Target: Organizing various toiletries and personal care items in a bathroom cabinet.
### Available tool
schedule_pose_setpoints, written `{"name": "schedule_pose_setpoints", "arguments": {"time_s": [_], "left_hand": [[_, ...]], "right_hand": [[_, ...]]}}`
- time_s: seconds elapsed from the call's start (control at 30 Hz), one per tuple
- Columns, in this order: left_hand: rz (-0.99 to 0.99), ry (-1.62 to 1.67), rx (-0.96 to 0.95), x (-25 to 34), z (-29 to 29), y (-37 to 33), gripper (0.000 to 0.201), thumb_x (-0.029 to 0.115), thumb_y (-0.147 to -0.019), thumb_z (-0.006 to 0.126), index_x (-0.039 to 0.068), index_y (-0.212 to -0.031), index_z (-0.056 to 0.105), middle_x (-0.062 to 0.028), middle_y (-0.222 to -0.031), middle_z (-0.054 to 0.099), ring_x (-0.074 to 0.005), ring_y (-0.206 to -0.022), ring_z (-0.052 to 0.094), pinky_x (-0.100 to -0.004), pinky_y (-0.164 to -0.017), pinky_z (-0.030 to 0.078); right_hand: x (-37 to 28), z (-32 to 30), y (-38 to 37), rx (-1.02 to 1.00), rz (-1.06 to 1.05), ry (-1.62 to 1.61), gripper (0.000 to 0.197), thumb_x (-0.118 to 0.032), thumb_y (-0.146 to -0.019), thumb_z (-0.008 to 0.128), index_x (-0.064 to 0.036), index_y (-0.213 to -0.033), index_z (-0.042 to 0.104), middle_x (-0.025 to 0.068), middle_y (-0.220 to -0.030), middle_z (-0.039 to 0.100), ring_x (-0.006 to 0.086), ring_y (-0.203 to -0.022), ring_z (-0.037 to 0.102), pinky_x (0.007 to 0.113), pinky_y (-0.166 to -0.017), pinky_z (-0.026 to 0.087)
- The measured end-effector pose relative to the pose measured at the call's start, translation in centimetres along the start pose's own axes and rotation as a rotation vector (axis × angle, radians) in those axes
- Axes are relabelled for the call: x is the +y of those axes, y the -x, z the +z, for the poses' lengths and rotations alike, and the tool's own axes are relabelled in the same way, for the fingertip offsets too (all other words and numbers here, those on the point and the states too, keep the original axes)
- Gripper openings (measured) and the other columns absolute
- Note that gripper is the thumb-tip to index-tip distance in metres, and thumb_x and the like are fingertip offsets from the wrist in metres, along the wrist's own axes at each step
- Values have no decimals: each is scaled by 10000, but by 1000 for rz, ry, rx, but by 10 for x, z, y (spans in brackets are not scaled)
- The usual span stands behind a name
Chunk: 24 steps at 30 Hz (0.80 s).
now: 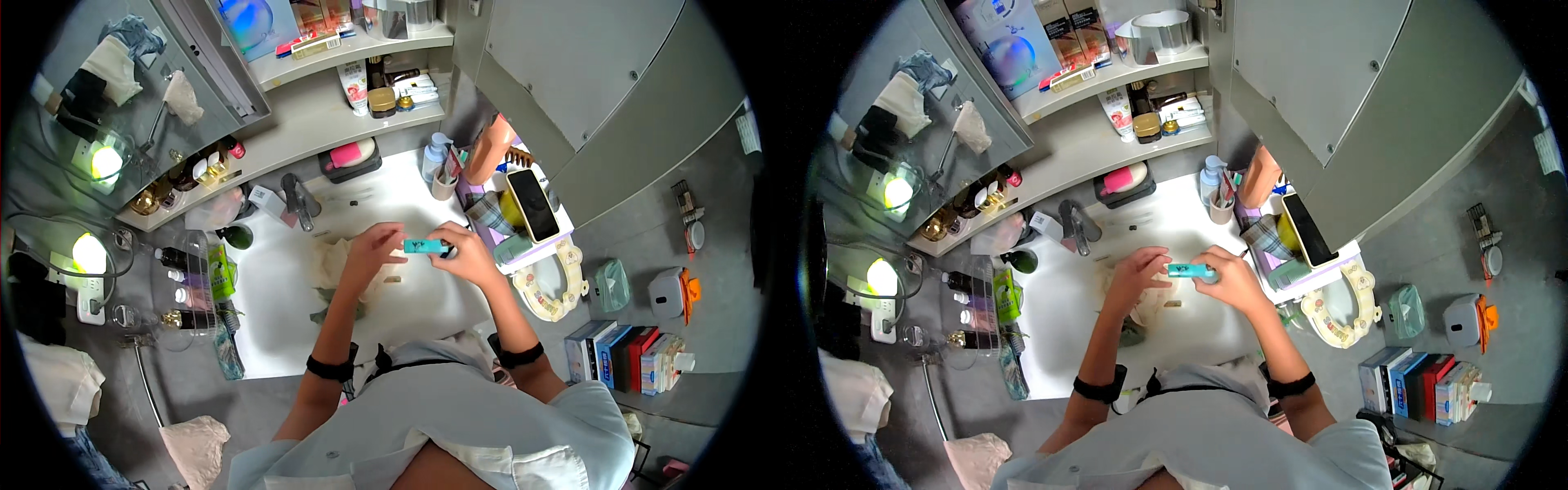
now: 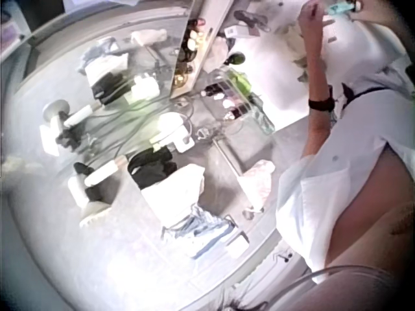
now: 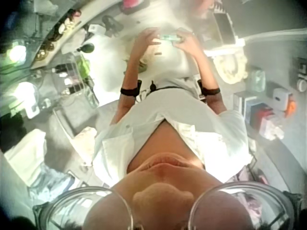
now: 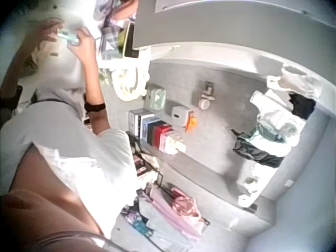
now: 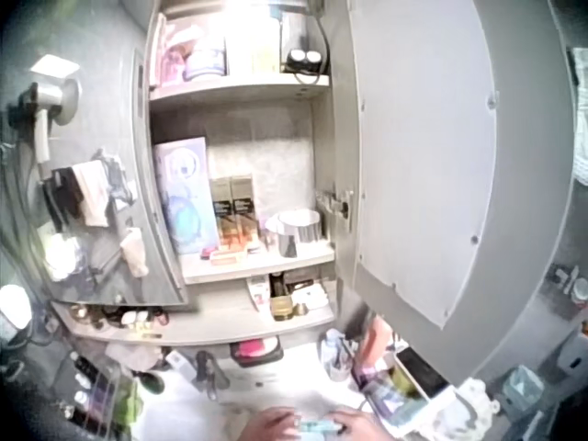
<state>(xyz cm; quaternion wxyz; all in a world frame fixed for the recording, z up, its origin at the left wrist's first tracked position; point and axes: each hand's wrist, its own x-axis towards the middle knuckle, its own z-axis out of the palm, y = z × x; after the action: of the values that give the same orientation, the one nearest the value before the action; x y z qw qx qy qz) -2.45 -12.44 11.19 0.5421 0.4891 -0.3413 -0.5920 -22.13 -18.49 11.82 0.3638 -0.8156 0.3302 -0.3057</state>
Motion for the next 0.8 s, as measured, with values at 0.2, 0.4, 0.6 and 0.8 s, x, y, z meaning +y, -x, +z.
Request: {"name": "schedule_pose_setpoints", "arguments": {"time_s": [0.2, 0.4, 0.6, 0.8], "left_hand": [[154, -86, 101, 9, -8, -16, 227, 74, -801, 610, -37, -994, 565, -82, -911, 587, -129, -832, 564, -255, -723, 518], [245, -65, 126, 62, -9, -61, 254, 73, -795, 613, -43, -1014, 559, -91, -926, 592, -140, -842, 572, -252, -745, 504], [379, 78, 103, 112, 23, -122, 311, 53, -768, 636, -56, -1043, 539, -126, -931, 595, -147, -823, 584, -232, -717, 495], [650, -94, 343, 122, 43, -166, 323, 44, -772, 626, -102, -1040, 519, -190, -978, 597, -189, -856, 597, -268, -770, 483]], "right_hand": [[-4, -1, -39, 67, -152, -93, 266, -93, -634, 695, -37, -887, 635, 52, -750, 563, 140, -674, 541, 269, -602, 442], [-23, -10, -97, 194, 65, -491, 240, -63, -706, 678, 9, -922, 600, 21, -757, 596, 84, -645, 562, 201, -595, 451], [-20, -11, -166, 511, 96, -1143, 150, -16, -773, 615, 72, -866, 535, 111, -792, 617, 164, -710, 629, 227, -634, 520], [-30, -17, -194, 625, 254, -1324, 157, -78, -799, 601, 65, -858, 570, 142, -797, 619, 184, -707, 639, 221, -598, 532]]}}
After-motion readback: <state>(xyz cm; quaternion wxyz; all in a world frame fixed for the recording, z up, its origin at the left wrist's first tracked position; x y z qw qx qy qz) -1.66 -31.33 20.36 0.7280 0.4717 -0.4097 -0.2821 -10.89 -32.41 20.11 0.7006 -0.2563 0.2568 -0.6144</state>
